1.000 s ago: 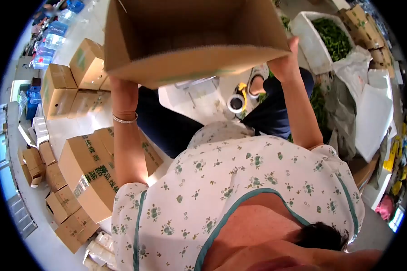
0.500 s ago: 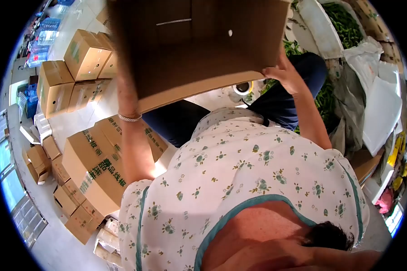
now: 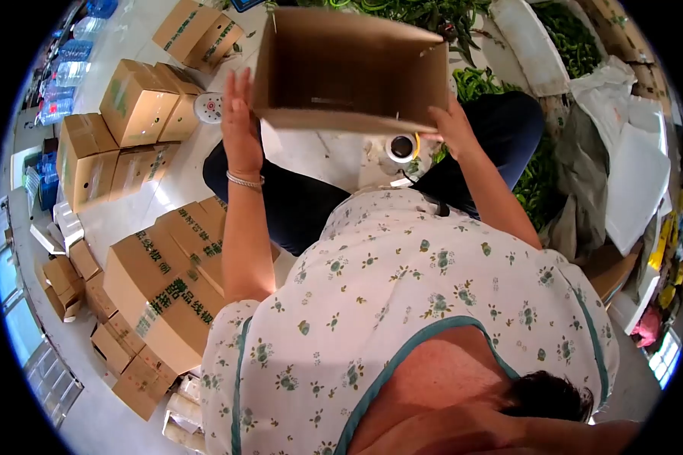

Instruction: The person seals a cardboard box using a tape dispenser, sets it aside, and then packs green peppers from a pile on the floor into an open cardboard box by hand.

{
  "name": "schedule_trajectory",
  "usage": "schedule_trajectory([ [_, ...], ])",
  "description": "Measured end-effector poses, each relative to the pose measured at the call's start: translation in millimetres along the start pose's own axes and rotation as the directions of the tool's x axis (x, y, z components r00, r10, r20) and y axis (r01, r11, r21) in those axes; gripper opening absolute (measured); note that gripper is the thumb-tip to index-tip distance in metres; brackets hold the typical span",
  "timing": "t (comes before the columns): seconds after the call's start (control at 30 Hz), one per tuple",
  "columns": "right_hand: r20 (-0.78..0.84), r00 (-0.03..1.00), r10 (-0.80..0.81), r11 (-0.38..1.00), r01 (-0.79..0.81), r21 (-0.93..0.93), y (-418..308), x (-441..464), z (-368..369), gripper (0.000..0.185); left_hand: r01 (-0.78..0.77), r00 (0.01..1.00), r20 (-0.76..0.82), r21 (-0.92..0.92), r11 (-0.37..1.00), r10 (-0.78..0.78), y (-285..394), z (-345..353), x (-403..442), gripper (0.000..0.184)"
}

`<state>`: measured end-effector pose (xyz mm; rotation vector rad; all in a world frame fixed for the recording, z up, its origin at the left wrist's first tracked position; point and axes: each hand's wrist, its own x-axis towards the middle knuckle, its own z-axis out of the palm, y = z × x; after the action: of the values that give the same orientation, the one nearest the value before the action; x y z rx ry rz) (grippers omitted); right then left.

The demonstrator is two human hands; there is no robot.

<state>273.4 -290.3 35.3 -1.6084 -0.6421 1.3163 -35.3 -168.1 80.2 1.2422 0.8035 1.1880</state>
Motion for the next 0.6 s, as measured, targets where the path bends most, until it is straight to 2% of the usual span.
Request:
schedule_trajectory([
  [0.07,-0.065,0.993,-0.099,0.991,0.092,-0.101,10.2,31.8,8.2,0.058,-0.132,0.991,-0.021,0.09,0.987,0.134,0.6,-3.8,13.2,0.046],
  [0.13,-0.085,0.978,-0.19,0.965,0.17,-0.2,1.2,50.4,23.3,0.063,-0.082,0.987,-0.122,0.183,0.98,0.106,5.6,1.6,15.7,0.045],
  [0.2,-0.119,0.992,-0.051,0.96,0.016,-0.281,-1.6,66.0,37.4,0.071,-0.031,0.98,-0.181,0.272,0.962,0.083,-7.0,-7.0,18.8,0.044],
  [0.23,-0.066,0.998,0.011,0.944,-0.032,-0.328,6.3,78.8,41.1,0.083,0.024,0.976,-0.214,0.306,0.952,0.045,-15.3,-10.9,18.7,0.04],
  [0.33,0.022,1.0,-0.019,0.957,0.025,-0.289,23.0,95.2,58.4,0.087,0.122,0.987,-0.147,0.477,0.87,-0.058,-36.3,-8.7,15.4,0.037],
  [0.37,-0.028,0.999,0.037,0.912,-0.045,-0.408,25.0,98.5,58.0,0.07,0.017,0.998,-0.059,0.554,0.832,0.019,-56.0,-14.4,20.7,0.038],
  [0.43,0.018,1.0,0.013,0.905,-0.005,-0.426,34.7,108.4,47.6,0.065,-0.232,0.972,0.169,0.801,0.552,0.163,-64.2,0.0,27.8,0.042],
  [0.47,0.044,0.999,-0.006,0.899,0.024,-0.436,37.7,113.0,42.6,0.063,-0.357,0.932,0.298,0.859,0.368,0.209,-66.4,7.1,32.3,0.043],
  [0.5,0.068,0.997,0.031,0.924,-0.003,-0.383,26.2,109.2,37.5,0.056,-0.421,0.906,0.387,0.862,0.282,0.171,-59.7,20.3,39.3,0.053],
  [0.6,0.106,0.994,0.042,0.892,0.01,-0.452,5.2,107.9,17.5,0.05,-0.522,0.849,0.527,0.848,-0.09,0.048,-72.7,30.3,63.5,0.062],
])
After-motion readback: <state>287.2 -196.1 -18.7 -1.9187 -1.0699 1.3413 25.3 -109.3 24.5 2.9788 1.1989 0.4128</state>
